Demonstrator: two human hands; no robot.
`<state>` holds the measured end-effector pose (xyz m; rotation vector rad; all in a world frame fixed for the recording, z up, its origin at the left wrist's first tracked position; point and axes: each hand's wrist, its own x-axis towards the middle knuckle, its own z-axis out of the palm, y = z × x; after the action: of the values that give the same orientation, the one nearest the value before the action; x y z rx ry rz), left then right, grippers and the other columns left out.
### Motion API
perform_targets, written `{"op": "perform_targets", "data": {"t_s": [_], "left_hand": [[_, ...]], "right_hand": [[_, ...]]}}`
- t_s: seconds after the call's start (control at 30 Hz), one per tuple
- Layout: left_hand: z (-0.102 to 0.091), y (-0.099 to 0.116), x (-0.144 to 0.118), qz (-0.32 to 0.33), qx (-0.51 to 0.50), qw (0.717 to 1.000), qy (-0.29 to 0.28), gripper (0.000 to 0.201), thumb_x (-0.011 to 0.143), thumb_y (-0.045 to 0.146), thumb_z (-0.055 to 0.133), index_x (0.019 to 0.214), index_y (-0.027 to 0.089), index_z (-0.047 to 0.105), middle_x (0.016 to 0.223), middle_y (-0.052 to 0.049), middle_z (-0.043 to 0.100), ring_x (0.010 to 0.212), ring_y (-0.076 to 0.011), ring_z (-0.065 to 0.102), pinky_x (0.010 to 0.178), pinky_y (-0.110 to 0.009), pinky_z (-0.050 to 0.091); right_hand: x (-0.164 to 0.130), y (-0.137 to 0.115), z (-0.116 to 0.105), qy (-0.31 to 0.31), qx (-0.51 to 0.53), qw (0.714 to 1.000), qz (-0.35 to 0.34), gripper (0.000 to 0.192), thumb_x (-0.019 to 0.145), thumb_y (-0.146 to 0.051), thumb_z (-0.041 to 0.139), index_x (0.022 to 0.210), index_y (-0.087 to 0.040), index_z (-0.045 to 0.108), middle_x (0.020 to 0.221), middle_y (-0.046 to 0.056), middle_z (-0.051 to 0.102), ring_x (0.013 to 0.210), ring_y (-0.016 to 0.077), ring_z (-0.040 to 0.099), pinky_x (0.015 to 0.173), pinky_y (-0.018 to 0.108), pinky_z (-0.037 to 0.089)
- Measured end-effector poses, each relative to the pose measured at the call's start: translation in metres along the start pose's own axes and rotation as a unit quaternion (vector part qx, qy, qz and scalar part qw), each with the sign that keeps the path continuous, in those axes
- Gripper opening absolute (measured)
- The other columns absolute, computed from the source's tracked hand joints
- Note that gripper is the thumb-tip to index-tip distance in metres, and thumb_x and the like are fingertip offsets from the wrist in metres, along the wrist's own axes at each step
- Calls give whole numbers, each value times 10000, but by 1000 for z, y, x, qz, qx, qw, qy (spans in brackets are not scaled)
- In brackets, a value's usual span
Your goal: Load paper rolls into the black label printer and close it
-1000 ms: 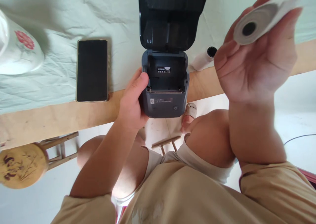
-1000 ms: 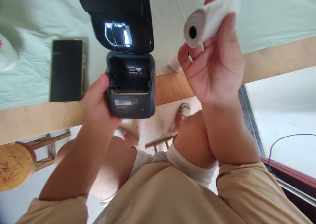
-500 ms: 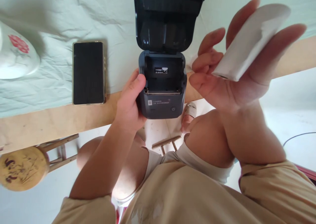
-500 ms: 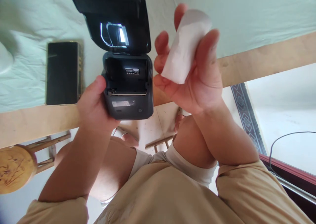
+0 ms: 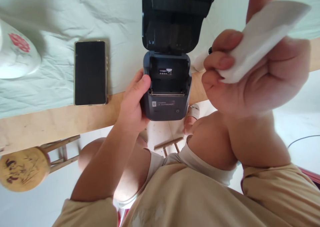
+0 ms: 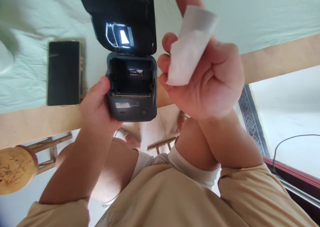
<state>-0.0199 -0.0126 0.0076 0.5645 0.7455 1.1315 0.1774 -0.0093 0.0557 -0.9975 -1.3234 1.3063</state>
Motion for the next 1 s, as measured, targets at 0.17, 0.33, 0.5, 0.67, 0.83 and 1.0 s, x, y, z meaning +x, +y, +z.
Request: {"op": "perform_targets", "data": {"t_s": [0.17,0.33,0.5,0.67,0.83,1.0], "left_hand": [[0,-1,1,3,15,1000,-7,313,859,403,685,1068,171,662,976,-11,743,1023,-197,710,939,-313,575],[1,-4,-1,16,50,998,-24,260,846,359,709,1059,213,675,987,-11,737,1109,-203,688,902,-266,584],[3,-3,-2,17,70,997,-6,268,823,336,721,1063,226,672,1011,-17,732,1150,-222,669,888,-276,588],[4,-2,-3,19,87,996,1,278,825,346,713,1068,219,670,998,-23,723,1162,-221,656,893,-274,585],[3,-4,-3,17,80,997,-8,288,839,340,706,1099,224,668,1063,-31,726,1264,-244,603,948,-309,581],[2,-4,-4,19,60,998,-20,252,845,318,705,1078,225,681,1012,-27,734,1234,-243,626,934,-320,596]], "right_hand": [[-7,20,14,88,-101,971,-198,407,810,-329,638,1198,-439,582,1335,-102,523,1014,113,592,827,267,569],[-9,25,18,51,-381,872,-305,225,794,-193,689,982,-259,585,954,12,651,951,162,617,824,335,560],[-11,22,24,74,-419,852,-306,140,825,-150,636,883,-241,546,949,9,651,915,136,626,796,317,560],[-12,24,31,78,-428,836,-335,169,830,-66,586,824,-229,545,958,-6,666,898,102,635,807,288,551],[-6,29,28,65,-441,834,-325,128,809,-71,609,768,-186,568,931,15,665,850,101,633,721,261,534],[-6,29,25,50,-482,816,-315,124,822,-87,599,818,-206,568,855,-24,689,775,101,650,683,277,507]]}}
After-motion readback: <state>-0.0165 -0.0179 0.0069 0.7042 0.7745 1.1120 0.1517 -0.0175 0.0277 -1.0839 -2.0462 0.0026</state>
